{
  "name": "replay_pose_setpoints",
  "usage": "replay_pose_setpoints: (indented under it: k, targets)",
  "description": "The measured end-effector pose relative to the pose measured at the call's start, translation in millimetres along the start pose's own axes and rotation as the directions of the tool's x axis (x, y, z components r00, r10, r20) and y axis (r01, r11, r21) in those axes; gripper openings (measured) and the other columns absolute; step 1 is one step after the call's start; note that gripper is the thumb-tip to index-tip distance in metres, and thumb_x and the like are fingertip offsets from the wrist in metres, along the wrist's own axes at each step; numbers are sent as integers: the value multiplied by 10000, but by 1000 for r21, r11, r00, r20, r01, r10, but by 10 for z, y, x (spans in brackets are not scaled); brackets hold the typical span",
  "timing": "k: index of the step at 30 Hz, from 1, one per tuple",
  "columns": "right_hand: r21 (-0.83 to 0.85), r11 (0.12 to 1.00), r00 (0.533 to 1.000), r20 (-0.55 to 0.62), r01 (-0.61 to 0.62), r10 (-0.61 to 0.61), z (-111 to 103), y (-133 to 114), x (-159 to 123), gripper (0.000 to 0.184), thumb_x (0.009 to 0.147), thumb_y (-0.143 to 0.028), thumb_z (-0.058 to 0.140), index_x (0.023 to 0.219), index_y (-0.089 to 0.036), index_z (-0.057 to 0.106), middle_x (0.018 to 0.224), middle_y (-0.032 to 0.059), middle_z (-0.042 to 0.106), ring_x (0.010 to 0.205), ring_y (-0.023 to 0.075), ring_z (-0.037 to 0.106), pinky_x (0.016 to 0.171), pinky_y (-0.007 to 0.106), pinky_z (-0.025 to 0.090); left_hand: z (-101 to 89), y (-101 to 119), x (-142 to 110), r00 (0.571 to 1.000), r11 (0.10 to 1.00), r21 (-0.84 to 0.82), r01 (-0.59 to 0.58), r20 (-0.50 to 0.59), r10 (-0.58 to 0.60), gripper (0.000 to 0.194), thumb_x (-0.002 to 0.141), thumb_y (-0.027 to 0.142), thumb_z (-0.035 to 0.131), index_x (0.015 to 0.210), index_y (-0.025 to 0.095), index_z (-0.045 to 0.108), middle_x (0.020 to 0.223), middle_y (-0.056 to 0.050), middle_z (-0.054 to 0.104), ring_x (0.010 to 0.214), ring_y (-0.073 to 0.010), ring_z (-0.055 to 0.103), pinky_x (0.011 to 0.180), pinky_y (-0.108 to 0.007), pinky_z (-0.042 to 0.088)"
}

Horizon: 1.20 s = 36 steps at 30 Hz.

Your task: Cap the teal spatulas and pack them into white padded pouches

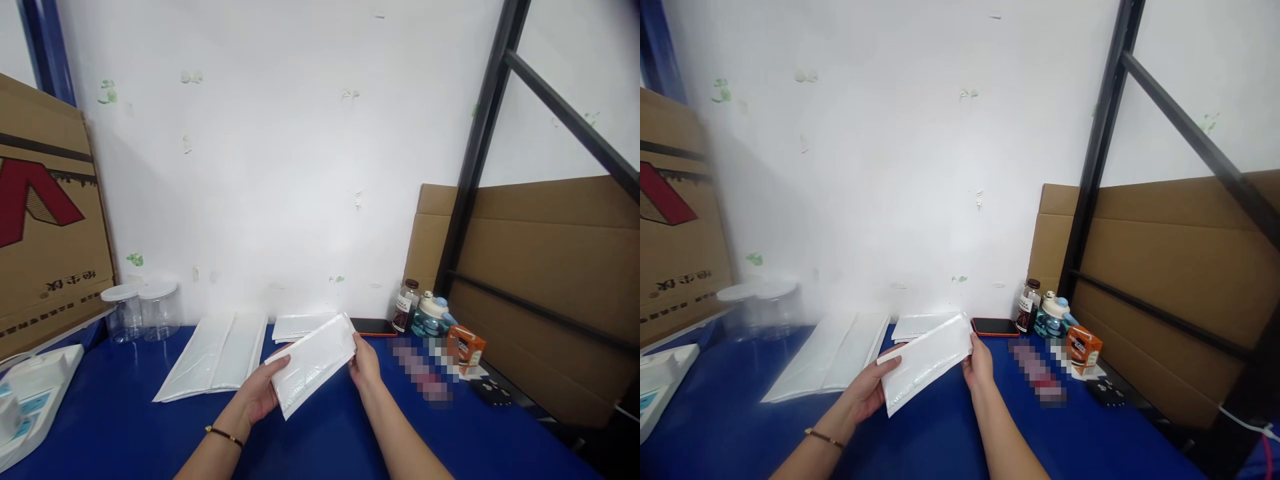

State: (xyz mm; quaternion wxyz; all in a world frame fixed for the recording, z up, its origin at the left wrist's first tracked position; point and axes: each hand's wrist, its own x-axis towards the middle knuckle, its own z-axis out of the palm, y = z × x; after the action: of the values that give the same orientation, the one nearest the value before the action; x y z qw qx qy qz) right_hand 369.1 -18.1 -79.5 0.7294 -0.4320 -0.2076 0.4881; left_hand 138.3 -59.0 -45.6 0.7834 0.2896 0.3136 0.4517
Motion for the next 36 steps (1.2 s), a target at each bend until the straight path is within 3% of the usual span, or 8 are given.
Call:
replay_pose_setpoints:
  k: [3,7,16,20,22,24,31,36]
  targets:
    - [85,984,987,44,-155,151,-13,-80,-22,209,664,-330,651,759,-156,584,592,15,629,468,143,541,417,236,387,-37,20,93,946,962,167,-214,-209,247,571,606,231,750,1115,188,494,898,-56,676,785,-194,652,732,-314,513]
    - [-90,996,975,217,-27,46,12,-153,-139,304,675,-417,652,826,-155,625,665,26,668,507,159,572,431,234,386,-79,241,84,870,822,455,-342,-177,460,504,626,336,722,1060,182,517,827,-34,667,706,-164,634,667,-289,511]
    - [-196,973,955,290,124,-63,36,-271,-239,245,670,-285,542,825,-132,654,645,26,662,560,162,562,496,219,376,-268,250,134,754,319,933,-168,-88,651,627,652,466,591,1181,157,456,1099,-113,580,1001,-256,574,882,-406,437]
    - [-293,944,933,357,152,-40,12,-352,-286,246,659,-228,489,806,-134,661,610,4,643,555,147,538,510,208,363,-83,94,86,709,-121,985,-126,175,683,909,559,543,646,1325,163,338,1373,-148,360,1285,-326,296,1048,-480,245]
    - [-301,942,923,384,150,-24,31,-365,-332,261,668,-237,482,823,-135,665,629,9,653,574,155,551,529,215,376,111,-20,66,740,-360,912,-198,380,555,1125,435,542,723,1394,240,217,1467,-94,208,1348,-347,111,1085,-516,96]
    - [-277,949,898,440,152,-15,52,-379,-382,275,668,-233,486,851,-138,669,670,17,668,607,165,571,560,227,397,291,-135,81,770,-476,850,-224,454,448,1170,417,466,746,1410,284,156,1467,-72,216,1352,-347,84,1083,-523,6]
    - [-200,979,719,687,41,111,-7,-524,-439,565,510,-37,468,1039,-157,623,790,31,691,589,136,591,558,213,419,432,-137,166,829,-475,875,-93,333,450,906,517,192,599,1363,261,283,1203,-80,493,1176,-249,405,1063,-418,115]
    - [-45,997,855,514,-63,77,23,-362,-330,510,517,-51,515,1004,-166,612,752,26,684,591,141,603,523,206,437,539,27,84,845,-516,851,-97,344,409,760,573,158,559,1296,290,366,1144,-69,515,1073,-244,469,896,-338,299]
